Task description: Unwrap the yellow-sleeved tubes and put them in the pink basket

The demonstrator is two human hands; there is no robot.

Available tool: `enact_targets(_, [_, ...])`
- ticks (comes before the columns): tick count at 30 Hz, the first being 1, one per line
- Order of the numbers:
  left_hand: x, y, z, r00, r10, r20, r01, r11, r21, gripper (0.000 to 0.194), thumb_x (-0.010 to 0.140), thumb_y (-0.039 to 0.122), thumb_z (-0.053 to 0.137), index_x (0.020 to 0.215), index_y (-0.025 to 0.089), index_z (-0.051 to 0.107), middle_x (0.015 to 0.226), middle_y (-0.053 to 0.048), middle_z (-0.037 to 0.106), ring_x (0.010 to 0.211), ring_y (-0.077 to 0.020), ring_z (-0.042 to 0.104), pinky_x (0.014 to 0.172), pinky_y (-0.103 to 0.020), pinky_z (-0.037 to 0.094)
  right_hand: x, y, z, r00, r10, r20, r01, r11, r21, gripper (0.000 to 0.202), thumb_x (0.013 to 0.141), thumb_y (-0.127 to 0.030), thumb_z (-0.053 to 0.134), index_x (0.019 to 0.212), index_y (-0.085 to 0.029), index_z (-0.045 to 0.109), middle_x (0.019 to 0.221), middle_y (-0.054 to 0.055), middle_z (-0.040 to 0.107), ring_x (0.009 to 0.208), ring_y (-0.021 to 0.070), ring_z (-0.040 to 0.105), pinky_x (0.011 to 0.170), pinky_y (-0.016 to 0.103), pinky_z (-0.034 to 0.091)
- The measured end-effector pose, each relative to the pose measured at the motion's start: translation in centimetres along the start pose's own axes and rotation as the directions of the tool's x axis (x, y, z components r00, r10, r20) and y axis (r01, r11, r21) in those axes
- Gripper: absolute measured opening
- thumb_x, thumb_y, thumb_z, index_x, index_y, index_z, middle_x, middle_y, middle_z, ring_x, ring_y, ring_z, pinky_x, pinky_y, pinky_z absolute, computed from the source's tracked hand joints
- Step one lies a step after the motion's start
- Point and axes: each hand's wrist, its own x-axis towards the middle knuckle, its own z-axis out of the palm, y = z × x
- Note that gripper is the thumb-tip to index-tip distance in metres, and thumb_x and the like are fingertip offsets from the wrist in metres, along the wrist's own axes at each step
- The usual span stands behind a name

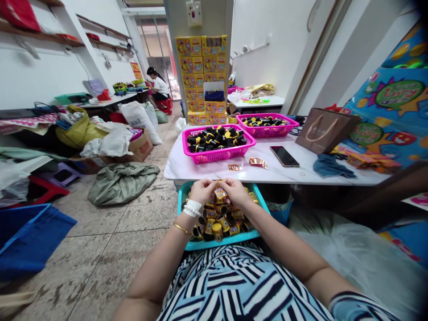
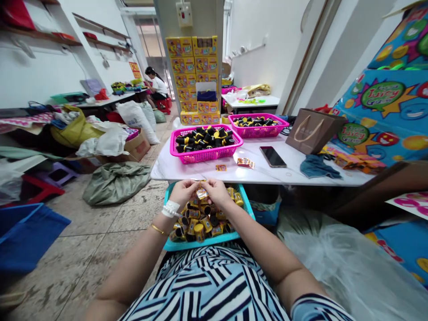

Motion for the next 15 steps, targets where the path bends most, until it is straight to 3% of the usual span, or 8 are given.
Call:
enact_targets(5, [1.6, -0.2, 0.7, 0.999, -0.023, -0.030, 0.026, 0.995, 0.101, 0.034, 0.086, 0.046, 0.067, 0.073, 0.015, 0.060, 0.051, 0.006, 0.051, 0.040, -0.0074, 0.044, 0.041, -0.021, 0.037, 0.3, 0.4, 0.1, 0.976, -0.121, -0.182, 0.078, 0.971, -0.228, 0.043, 0.089, -0.054, 0.053, 0.062, -0.021, 0.048, 0.049, -0.004, 0.048, 0.050, 0.0113, 0.048, 0.045, 0.022, 0.035])
enact_targets(7, [3.5, 0.4, 1.1, 0.999, -0.035, -0.040, 0.041, 0.985, 0.166, 0.028, 0.092, 0.040, 0.063, 0.087, 0.013, 0.064, 0.067, 0.002, 0.061, 0.051, -0.0095, 0.055, 0.050, -0.023, 0.047, 2.0, 0.0, -0.9, 0.960, -0.178, -0.218, 0.099, 0.938, -0.332, 0.043, 0.090, -0.049, 0.056, 0.059, -0.020, 0.050, 0.056, 0.000, 0.055, 0.063, 0.0137, 0.054, 0.055, 0.023, 0.041])
enact_targets(9, [5.9, 1.2, 1.6, 0.997, -0.045, -0.057, 0.057, 0.971, 0.232, 0.026, 0.095, 0.036, 0.062, 0.107, 0.013, 0.065, 0.096, -0.005, 0.068, 0.075, -0.0150, 0.066, 0.067, -0.031, 0.057, 4.4, -0.4, -2.3, 0.947, -0.215, -0.238, 0.100, 0.902, -0.419, 0.041, 0.092, -0.043, 0.058, 0.060, -0.018, 0.054, 0.064, 0.002, 0.061, 0.073, 0.0161, 0.059, 0.066, 0.025, 0.045])
enact_targets(12, [9.4, 2.3, 2.5, 0.995, -0.045, -0.088, 0.071, 0.946, 0.315, 0.033, 0.095, 0.034, 0.061, 0.123, 0.016, 0.061, 0.122, -0.010, 0.064, 0.101, -0.0226, 0.066, 0.085, -0.043, 0.058, 8.2, -0.5, -4.3, 0.934, -0.243, -0.261, 0.080, 0.856, -0.511, 0.027, 0.095, -0.037, 0.060, 0.081, -0.015, 0.066, 0.086, 0.004, 0.069, 0.083, 0.0167, 0.064, 0.077, 0.031, 0.053])
enact_targets(15, [11.5, 2.5, 3.1, 0.992, -0.040, -0.118, 0.082, 0.922, 0.379, 0.035, 0.095, 0.034, 0.061, 0.126, 0.017, 0.060, 0.126, -0.011, 0.062, 0.105, -0.0239, 0.065, 0.088, -0.045, 0.057, 10.3, 0.1, -5.4, 0.920, -0.280, -0.275, 0.082, 0.822, -0.564, 0.026, 0.096, -0.036, 0.060, 0.111, -0.016, 0.064, 0.111, 0.006, 0.067, 0.093, 0.0176, 0.067, 0.083, 0.038, 0.057])
